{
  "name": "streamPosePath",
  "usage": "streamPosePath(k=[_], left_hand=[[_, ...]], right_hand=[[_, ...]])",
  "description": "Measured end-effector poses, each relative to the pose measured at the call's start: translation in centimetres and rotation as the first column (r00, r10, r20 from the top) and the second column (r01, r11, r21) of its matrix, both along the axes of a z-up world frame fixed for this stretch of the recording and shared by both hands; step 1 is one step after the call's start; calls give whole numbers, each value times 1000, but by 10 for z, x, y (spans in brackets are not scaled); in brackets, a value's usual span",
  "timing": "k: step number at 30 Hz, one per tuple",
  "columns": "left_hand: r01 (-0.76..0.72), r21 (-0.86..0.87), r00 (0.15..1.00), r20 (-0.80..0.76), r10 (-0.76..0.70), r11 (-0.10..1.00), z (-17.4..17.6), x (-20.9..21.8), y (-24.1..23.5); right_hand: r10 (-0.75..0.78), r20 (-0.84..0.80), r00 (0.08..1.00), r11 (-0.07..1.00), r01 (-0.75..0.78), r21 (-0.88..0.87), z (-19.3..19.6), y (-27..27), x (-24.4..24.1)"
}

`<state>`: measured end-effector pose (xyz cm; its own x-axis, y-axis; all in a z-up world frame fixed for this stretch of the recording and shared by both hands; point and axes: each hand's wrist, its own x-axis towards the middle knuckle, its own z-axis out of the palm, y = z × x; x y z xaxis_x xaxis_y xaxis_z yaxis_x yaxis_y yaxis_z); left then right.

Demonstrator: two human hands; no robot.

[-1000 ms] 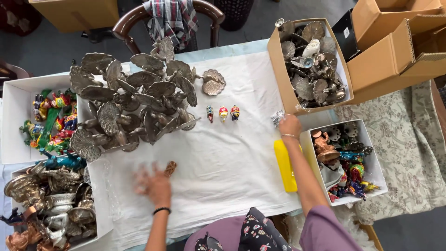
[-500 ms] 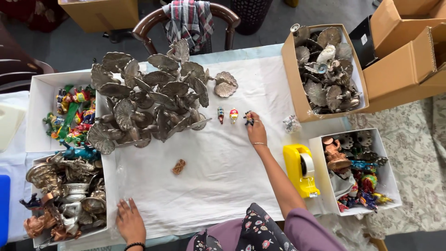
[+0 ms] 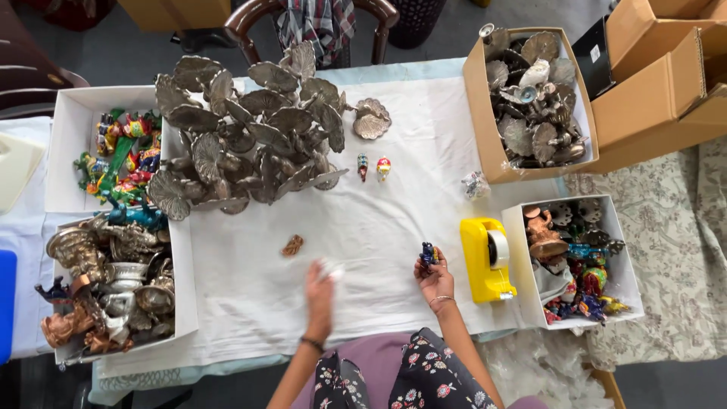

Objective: The person sits at a table and wraps small, colorful figurines in bubble wrap. They use a yellow tape dispenser to secure the bubble wrap around each item before placing the wrapped figurines into a cardboard box.

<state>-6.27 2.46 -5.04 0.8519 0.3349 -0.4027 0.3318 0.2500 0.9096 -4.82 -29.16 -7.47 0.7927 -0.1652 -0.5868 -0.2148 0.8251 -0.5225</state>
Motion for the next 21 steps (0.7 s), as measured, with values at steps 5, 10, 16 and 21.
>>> streamPosePath(k=[5,10,16,21], left_hand=[[449,53,890,59,-451,892,-19,20,-94],[438,839,659,-57,-750,321,-10,21,-99],[228,956,679,-290,-674,-181,50,24,-87],[402,910,652,-359,-668,-97,56,14,-81]], right_hand=[[-117,97,988,949,83,304,27,7,-20],[-60,93,994,951,28,309,26,4,-16],[164,167,972,963,-194,188,80,34,-6],[350,136,927,920,-367,137,56,43,0]])
